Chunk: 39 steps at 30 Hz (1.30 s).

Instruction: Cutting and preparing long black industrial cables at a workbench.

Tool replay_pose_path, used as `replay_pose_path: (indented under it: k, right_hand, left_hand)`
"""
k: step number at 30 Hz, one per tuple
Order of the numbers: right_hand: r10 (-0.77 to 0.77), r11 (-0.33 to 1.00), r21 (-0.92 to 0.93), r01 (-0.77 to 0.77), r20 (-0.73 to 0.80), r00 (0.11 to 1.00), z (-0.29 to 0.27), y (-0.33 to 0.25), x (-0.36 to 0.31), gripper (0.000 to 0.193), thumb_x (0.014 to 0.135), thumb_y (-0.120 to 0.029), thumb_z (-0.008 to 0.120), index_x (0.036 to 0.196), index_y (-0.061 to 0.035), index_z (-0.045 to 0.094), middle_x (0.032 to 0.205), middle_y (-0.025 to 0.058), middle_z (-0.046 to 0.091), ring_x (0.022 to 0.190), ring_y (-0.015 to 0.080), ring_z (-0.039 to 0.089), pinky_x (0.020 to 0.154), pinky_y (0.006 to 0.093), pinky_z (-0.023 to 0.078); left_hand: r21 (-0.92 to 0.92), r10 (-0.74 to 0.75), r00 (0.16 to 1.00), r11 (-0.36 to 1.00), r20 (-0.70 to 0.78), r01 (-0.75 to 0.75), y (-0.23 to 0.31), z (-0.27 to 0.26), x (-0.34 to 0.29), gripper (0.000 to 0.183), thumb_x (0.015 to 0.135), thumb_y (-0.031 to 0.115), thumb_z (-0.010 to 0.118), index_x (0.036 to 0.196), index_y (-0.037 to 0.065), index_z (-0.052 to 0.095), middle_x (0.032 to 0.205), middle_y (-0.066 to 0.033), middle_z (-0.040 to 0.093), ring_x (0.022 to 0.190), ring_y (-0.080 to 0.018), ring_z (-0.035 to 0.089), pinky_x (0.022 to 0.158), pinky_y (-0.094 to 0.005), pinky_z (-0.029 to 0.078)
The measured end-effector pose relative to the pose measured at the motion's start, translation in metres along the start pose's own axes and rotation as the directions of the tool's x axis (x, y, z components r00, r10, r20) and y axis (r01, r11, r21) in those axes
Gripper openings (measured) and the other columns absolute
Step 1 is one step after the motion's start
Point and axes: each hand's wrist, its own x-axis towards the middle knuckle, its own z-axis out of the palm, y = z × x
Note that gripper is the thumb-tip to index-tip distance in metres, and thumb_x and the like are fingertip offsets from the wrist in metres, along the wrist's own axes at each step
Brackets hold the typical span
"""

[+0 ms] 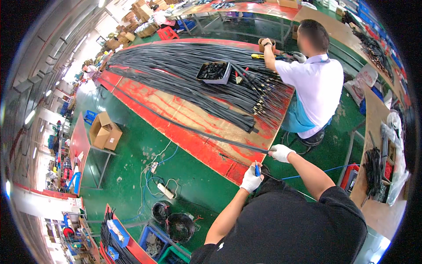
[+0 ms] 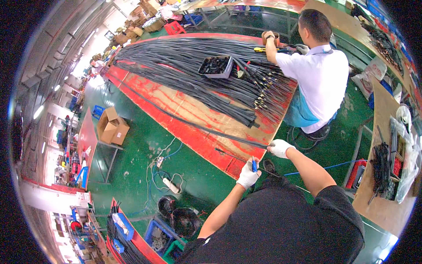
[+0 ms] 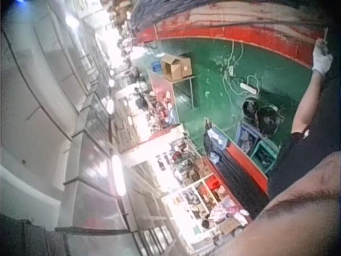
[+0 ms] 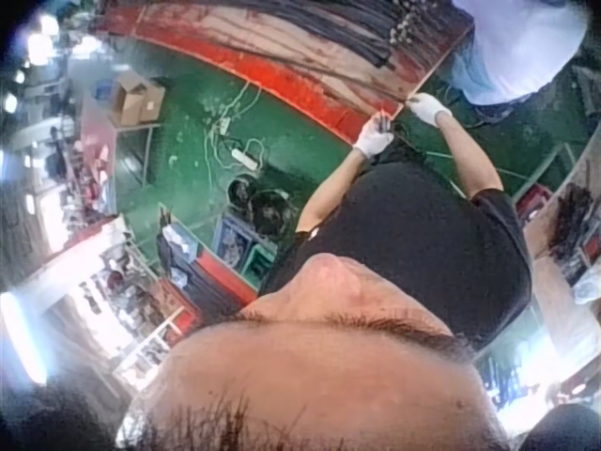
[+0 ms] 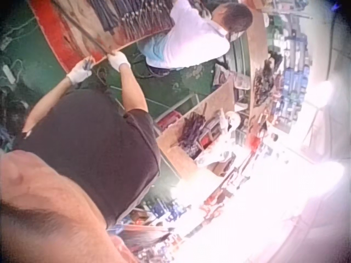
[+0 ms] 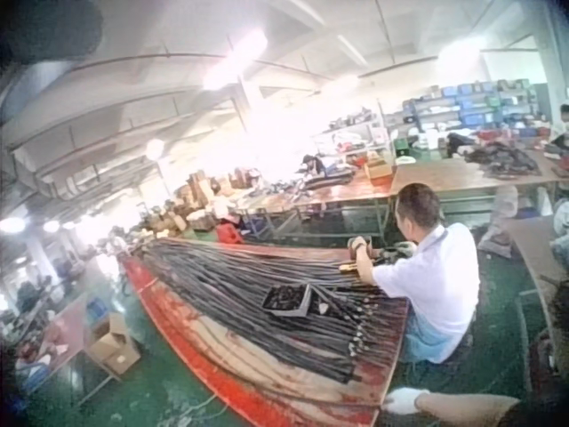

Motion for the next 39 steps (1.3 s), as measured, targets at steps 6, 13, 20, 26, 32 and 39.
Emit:
replay_pose_path:
  k: [6,13,20,26,32,39]
  right_hand:
    - [-0.05,0.99,0.126,0.059,-0.067,0.996,0.0,-0.012,0.007,0.035,0.102,-0.031,0.064,0.107,0.0025,0.073,0.081,0.0106,0.069,0.075,0.0226,0.063,0.072,0.0391,0.05]
    - [-0.233,0.952,0.115,0.282,-0.32,0.918,-0.042,-0.141,0.033,0.035,0.102,-0.03,0.061,0.105,0.0032,0.073,0.084,0.0171,0.072,0.081,0.0269,0.067,0.078,0.0405,0.051]
    - [-0.135,0.905,0.317,0.284,-0.42,0.898,-0.133,-0.15,0.128,0.033,0.105,-0.029,0.062,0.106,0.002,0.074,0.09,0.0075,0.074,0.082,0.0187,0.063,0.077,0.0354,0.049]
    - [-0.098,0.944,0.248,0.219,-0.424,0.9,-0.133,-0.095,0.226,0.035,0.102,-0.033,0.061,0.101,-0.0006,0.074,0.092,0.0205,0.073,0.085,0.0301,0.067,0.08,0.0403,0.05]
    - [0.003,0.997,0.076,0.033,-0.42,0.908,-0.09,-0.036,0.28,0.046,0.101,-0.041,0.056,0.116,-0.0002,0.072,0.121,0.0298,0.069,0.119,0.0462,0.064,0.1,0.0478,0.051]
    - [-0.07,0.962,-0.27,-0.045,-0.404,0.912,-0.102,0.005,0.299,0.038,0.099,-0.042,0.061,0.103,-0.0063,0.074,0.109,0.0218,0.074,0.106,0.0441,0.069,0.092,0.0527,0.054]
  left_hand:
    - [-0.01,0.095,0.995,0.995,-0.004,-0.095,0.0,-0.004,0.003,0.042,0.078,0.004,0.067,0.118,0.012,0.056,0.092,-0.0036,0.052,0.084,-0.019,0.054,0.082,-0.0349,0.05]
    - [0.009,-0.074,0.996,0.997,0.043,0.073,0.005,-0.01,0.004,0.044,0.078,0.006,0.067,0.12,0.011,0.055,0.097,-0.0078,0.056,0.09,-0.0227,0.059,0.087,-0.0365,0.05]
    - [0.045,-0.038,0.999,0.998,0.033,0.036,0.017,-0.008,0.025,0.045,0.079,0.006,0.067,0.122,0.01,0.054,0.099,-0.007,0.055,0.093,-0.0215,0.059,0.09,-0.0361,0.051]
    - [0.076,-0.078,0.995,0.994,0.058,0.074,0.015,-0.001,0.046,0.047,0.08,0.005,0.068,0.123,0.012,0.052,0.098,-0.0086,0.056,0.091,-0.0266,0.062,0.086,-0.0393,0.052]
    - [0.098,-0.12,0.992,0.988,0.039,0.115,0.013,0.004,0.063,0.045,0.079,0.003,0.068,0.119,0.013,0.051,0.089,-0.0041,0.049,0.081,-0.0204,0.055,0.079,-0.0362,0.05]
    - [0.028,-0.266,0.963,0.964,0.052,0.265,0.007,0.017,0.086,0.048,0.078,0.002,0.073,0.121,0.014,0.055,0.09,-0.0016,0.053,0.082,-0.017,0.056,0.079,-0.0333,0.051]
